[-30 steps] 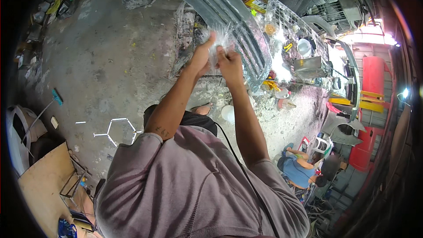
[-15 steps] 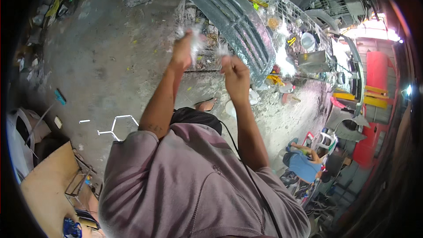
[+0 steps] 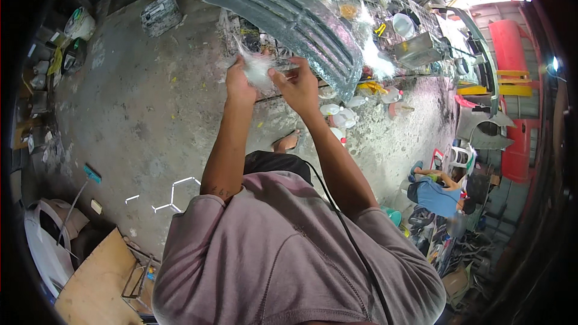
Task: Preparing fiberglass material by separating fibers and applying them to a car component.
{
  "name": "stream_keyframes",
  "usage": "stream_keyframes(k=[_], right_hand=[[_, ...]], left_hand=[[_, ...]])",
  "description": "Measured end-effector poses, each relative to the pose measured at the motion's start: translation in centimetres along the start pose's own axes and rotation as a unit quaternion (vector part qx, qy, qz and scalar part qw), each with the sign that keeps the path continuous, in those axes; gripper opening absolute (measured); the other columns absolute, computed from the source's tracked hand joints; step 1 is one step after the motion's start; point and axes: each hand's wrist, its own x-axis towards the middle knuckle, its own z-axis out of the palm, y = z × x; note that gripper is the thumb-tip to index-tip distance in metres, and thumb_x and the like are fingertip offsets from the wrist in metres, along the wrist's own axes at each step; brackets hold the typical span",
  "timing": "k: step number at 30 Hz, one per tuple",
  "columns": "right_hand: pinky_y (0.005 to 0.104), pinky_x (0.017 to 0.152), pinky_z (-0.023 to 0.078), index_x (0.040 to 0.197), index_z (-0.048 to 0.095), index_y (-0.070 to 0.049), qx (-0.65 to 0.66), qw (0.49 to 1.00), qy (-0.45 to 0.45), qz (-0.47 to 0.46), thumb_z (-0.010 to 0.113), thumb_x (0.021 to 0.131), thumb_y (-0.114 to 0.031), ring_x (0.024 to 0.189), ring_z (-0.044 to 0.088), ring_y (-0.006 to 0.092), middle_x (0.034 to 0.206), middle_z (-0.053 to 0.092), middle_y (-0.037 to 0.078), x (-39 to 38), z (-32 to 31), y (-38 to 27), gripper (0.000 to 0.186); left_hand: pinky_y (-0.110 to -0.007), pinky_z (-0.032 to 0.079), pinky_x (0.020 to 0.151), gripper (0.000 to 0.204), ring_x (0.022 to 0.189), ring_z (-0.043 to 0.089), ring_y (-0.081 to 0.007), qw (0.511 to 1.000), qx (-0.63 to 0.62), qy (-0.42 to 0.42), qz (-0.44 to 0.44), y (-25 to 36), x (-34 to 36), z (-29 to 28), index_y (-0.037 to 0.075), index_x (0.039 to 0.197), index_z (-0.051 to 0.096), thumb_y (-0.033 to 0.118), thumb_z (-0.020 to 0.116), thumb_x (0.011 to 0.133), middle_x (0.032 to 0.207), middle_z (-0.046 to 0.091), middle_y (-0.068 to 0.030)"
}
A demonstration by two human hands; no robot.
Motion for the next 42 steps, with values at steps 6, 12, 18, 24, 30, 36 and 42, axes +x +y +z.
stream_keyframes(k=[6,12,18,24,30,36,42], right_hand=[[0.0298,0.054,0.039,0.091,0.066,0.001,0.061,0.977,-0.203,-0.027,0.061,0.099,-0.035,0.061,0.051,0.0093,0.067,0.058,-0.001,-0.6,-0.4,1.6,0.038],[0.0368,0.055,0.04,0.088,0.064,0.0,0.111,0.984,-0.14,-0.016,0.057,0.1,-0.028,0.056,0.052,0.0208,0.065,0.058,0.007,-2.5,1.5,2.1,0.031],[0.0451,0.06,0.044,0.086,0.06,-0.001,-0.04,0.977,-0.041,-0.206,0.06,0.092,-0.015,0.064,0.055,0.0434,0.072,0.058,0.022,-4.1,1.0,0.5,0.015],[0.0346,0.059,0.044,0.082,0.06,-0.001,-0.007,0.987,-0.004,-0.158,0.062,0.096,-0.02,0.059,0.058,0.0253,0.069,0.058,0.015,-3.2,-4.5,-1.0,0.024],[0.037,0.056,0.046,0.078,0.064,0.0,0.187,0.978,-0.046,-0.082,0.07,0.091,-0.026,0.058,0.058,0.0237,0.064,0.06,0.015,1.7,-0.5,-2.3,0.03],[0.0412,0.064,0.053,0.085,0.068,0.002,-0.174,0.983,-0.016,-0.056,0.078,0.081,-0.04,0.064,0.067,0.0292,0.068,0.065,0.016,0.4,1.9,-2.6,0.043],[0.0353,0.066,0.05,0.101,0.065,0.001,0.03,0.991,0.055,-0.116,0.073,0.087,-0.038,0.065,0.06,0.0227,0.07,0.062,0.011,-1.2,-0.7,-1.0,0.042]], left_hand=[[-0.043,0.048,0.1,0.043,0.11,0.062,-0.0308,0.99,0.055,-0.119,-0.049,0.9,-3.6,0.3,-0.003,0.122,0.057,0.034,0.043,0.106,0.123,0.064,-0.0197],[-0.042,0.047,0.101,0.027,0.088,0.065,-0.0274,0.982,-0.038,-0.126,-0.137,0.1,-1.8,-1.3,0.001,0.103,0.057,0.023,0.042,0.104,0.101,0.066,-0.0141],[-0.05,0.051,0.086,0.017,0.063,0.06,-0.0203,0.952,-0.211,-0.008,-0.223,0.3,6.2,-6.2,0.009,0.082,0.047,0.012,0.043,0.098,0.064,0.05,-0.0015],[-0.059,0.047,0.095,0.029,0.098,0.065,-0.0272,0.996,0.05,0.029,0.066,6.7,6.9,-7.4,0.005,0.112,0.055,0.031,0.045,0.104,0.106,0.063,-0.013],[-0.044,0.045,0.104,0.053,0.117,0.059,-0.0297,0.983,0.033,-0.182,-0.016,0.6,1.2,-2.2,0.0,0.138,0.047,0.041,0.044,0.105,0.132,0.058,-0.018],[-0.041,0.052,0.092,0.029,0.107,0.064,-0.0265,0.987,0.096,-0.126,-0.018,-0.4,1.6,-2.2,0.003,0.118,0.056,0.027,0.05,0.103,0.109,0.067,-0.0144],[-0.054,0.045,0.105,0.018,0.127,0.054,-0.0365,0.974,-0.108,-0.199,-0.01,1.5,2.6,-5.4,0.005,0.108,0.056,0.019,0.052,0.098,0.108,0.065,-0.0121]])
